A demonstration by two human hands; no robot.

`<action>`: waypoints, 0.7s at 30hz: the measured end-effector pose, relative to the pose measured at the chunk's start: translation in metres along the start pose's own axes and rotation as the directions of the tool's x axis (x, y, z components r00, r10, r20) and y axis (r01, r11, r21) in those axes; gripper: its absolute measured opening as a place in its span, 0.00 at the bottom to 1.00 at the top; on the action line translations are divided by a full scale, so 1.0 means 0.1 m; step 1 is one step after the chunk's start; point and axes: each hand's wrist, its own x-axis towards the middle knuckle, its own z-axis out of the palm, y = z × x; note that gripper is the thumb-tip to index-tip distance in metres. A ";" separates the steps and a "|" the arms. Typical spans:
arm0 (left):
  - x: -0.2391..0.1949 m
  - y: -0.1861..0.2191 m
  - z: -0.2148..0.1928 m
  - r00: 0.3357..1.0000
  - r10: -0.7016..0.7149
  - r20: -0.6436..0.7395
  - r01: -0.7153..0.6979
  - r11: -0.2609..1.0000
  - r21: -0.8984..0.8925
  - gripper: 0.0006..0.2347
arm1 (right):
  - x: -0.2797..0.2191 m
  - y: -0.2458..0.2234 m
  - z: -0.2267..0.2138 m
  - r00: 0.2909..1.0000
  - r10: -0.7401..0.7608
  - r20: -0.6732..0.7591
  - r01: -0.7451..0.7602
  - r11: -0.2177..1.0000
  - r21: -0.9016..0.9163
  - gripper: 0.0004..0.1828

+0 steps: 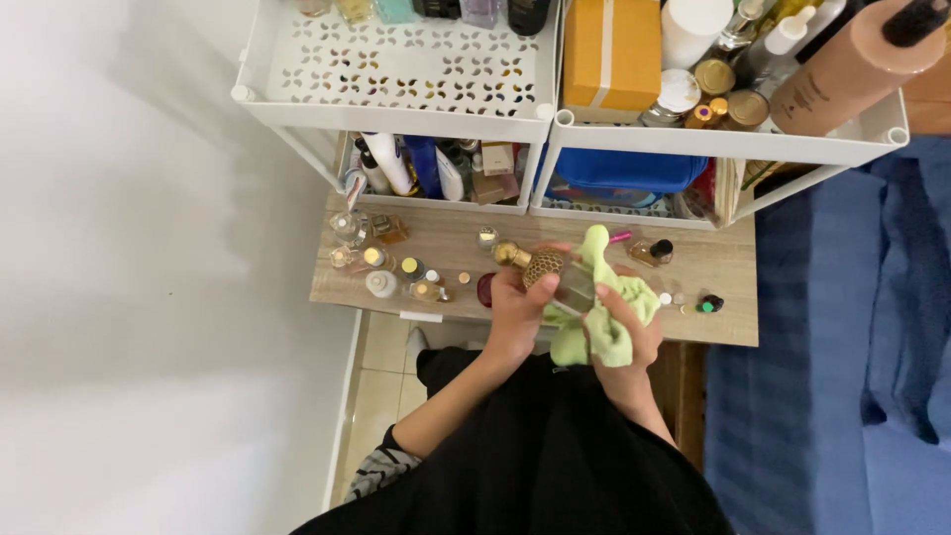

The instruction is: Cleaning and organizing a collection of perfume bottles on a shelf.

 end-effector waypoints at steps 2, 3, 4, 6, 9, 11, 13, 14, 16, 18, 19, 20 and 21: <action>0.00 0.01 -0.02 0.998 0.053 -0.045 -0.049 0.994 0.097 0.20 | 0.20 -0.22 0.00 0.994 -0.054 0.096 0.039 0.988 0.151 0.18; -0.01 0.00 -0.04 0.997 0.059 -0.052 -0.053 0.994 0.097 0.20 | 0.29 -0.29 0.02 0.993 -0.057 0.103 0.041 0.987 0.156 0.18; -0.01 -0.01 -0.05 0.995 0.028 -0.095 -0.018 0.994 0.107 0.20 | 0.37 -0.37 0.02 0.956 -0.275 0.104 0.262 0.957 0.127 0.20; -0.03 -0.07 -0.08 0.990 0.001 -0.141 0.016 0.993 0.113 0.20 | 0.39 -0.36 0.04 0.869 -0.481 0.114 0.471 0.876 0.102 0.23; -0.12 -0.20 -0.09 0.986 -0.079 -0.150 0.092 0.993 0.080 0.23 | 0.11 -0.05 0.05 0.893 -0.419 0.163 0.415 0.908 0.056 0.20; -0.19 -0.24 -0.02 1.000 0.030 -0.009 -0.028 0.976 0.214 0.28 | -0.14 0.29 0.09 0.980 -0.191 0.052 0.185 0.978 0.096 0.23; -0.21 -0.08 0.10 0.995 0.097 0.037 -0.103 0.970 0.221 0.29 | -0.06 0.19 0.10 0.997 -0.079 0.011 0.076 0.977 0.201 0.21; -0.22 0.00 0.16 0.983 0.156 0.093 -0.174 0.959 0.222 0.30 | -0.02 0.14 0.11 0.999 0.039 -0.027 -0.029 0.952 0.304 0.19; -0.22 0.02 0.16 0.982 0.176 0.066 -0.184 0.972 0.146 0.29 | 0.06 0.04 0.09 0.999 -0.032 0.025 0.027 0.985 0.171 0.18; -0.21 -0.06 0.10 0.980 0.194 0.039 -0.197 0.978 0.069 0.28 | 0.10 -0.01 0.07 0.992 -0.097 0.083 0.094 0.995 0.040 0.16; -0.20 -0.12 0.03 0.981 0.194 -0.023 -0.192 0.980 0.050 0.26 | 0.10 -0.01 0.07 0.981 -0.094 0.167 0.103 0.993 -0.048 0.17; -0.20 -0.19 -0.04 0.978 0.189 -0.084 -0.187 0.982 0.030 0.24 | 0.11 -0.02 0.06 0.965 -0.082 0.248 0.118 0.984 -0.136 0.18; -0.18 -0.21 -0.10 0.978 0.191 -0.086 -0.189 0.981 0.030 0.24 | 0.07 0.04 0.07 0.965 -0.083 0.250 0.120 0.984 -0.134 0.18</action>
